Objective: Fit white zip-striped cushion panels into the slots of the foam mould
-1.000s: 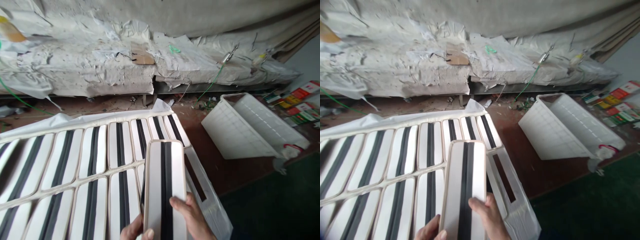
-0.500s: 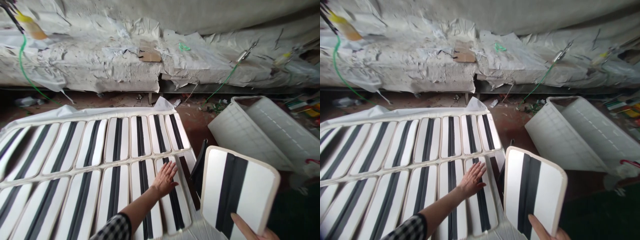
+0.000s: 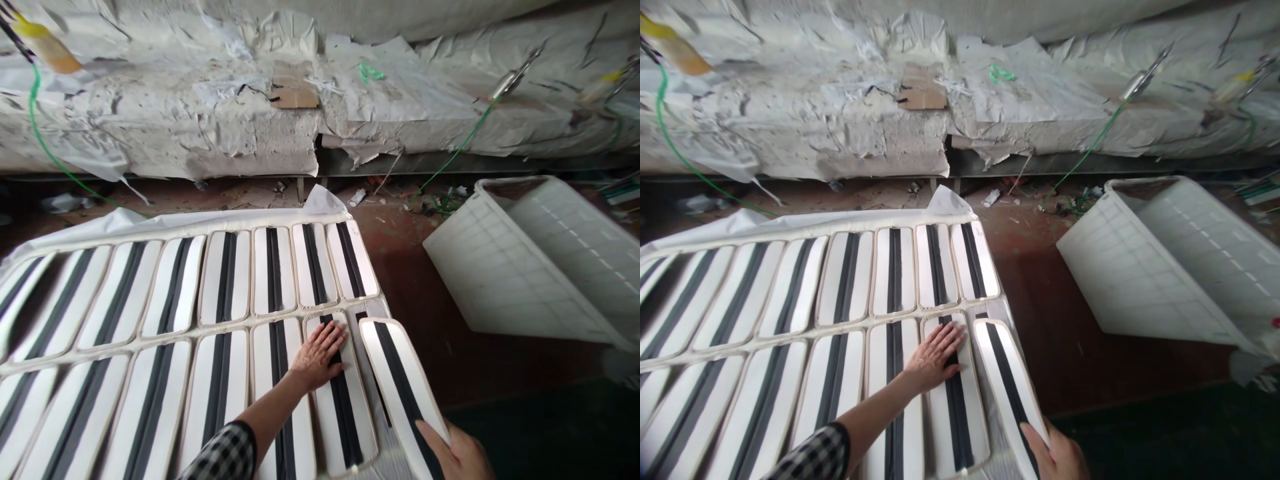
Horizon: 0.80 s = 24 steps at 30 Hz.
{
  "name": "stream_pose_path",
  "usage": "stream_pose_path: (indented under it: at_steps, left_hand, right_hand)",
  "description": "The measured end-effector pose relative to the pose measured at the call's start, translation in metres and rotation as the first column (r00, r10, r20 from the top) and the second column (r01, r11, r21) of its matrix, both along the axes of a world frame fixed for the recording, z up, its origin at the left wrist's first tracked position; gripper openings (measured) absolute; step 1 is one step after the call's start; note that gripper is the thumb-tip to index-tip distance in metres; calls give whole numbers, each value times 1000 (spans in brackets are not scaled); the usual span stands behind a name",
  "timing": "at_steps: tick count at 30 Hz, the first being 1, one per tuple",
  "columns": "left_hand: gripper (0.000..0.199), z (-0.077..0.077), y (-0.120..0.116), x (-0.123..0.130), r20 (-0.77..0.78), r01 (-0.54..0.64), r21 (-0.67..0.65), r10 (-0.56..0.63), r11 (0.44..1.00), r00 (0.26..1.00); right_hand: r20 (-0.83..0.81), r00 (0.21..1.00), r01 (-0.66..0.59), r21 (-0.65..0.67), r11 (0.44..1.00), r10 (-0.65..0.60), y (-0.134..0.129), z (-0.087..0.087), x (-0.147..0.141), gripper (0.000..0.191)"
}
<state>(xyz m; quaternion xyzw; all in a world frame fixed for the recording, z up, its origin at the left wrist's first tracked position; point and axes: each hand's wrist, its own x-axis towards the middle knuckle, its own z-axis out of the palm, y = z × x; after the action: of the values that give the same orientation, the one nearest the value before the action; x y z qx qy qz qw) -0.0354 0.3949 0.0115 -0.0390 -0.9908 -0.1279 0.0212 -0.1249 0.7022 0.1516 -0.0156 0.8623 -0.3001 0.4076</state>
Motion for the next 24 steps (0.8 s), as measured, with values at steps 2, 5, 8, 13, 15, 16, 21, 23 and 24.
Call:
stream_pose_path:
  at_steps: [2,5,8,13,15,16,21,23,24]
  left_hand:
    - [74,-2,1,0,17,-5,3,5,1000,1000]
    - [73,-6,3,-1,38,-18,20,17,1000,999]
    - [71,-8,5,-3,57,-39,40,36,998,998]
    - [63,-5,6,-10,64,-84,77,79,993,995]
    - [60,-4,7,-14,52,-97,90,92,991,994]
    - [59,-4,7,-15,46,-102,97,98,990,994]
    - [62,-7,11,-27,36,-105,107,101,989,994]
    - [66,-8,13,-33,32,-88,79,86,993,996]
    - [66,-9,14,-36,31,-74,63,72,995,997]
  right_hand:
    - [68,998,-1,-22,1000,3,-4,-13,-9,59]
    - [135,991,40,-106,994,-25,-11,-34,-33,52]
    - [214,975,94,-186,978,-53,-19,-54,-61,47]
    - [467,882,179,-206,962,-65,-27,-77,-88,43]
    - [479,870,217,-163,963,-115,-29,-83,-91,39]
    - [475,868,235,-140,962,-143,-29,-86,-92,38]
    - [479,855,280,-102,954,-200,-33,-95,-91,37]
    - [500,847,281,-134,950,-181,-34,-95,-90,39]
    - [514,844,277,-171,946,-154,-34,-96,-90,40]
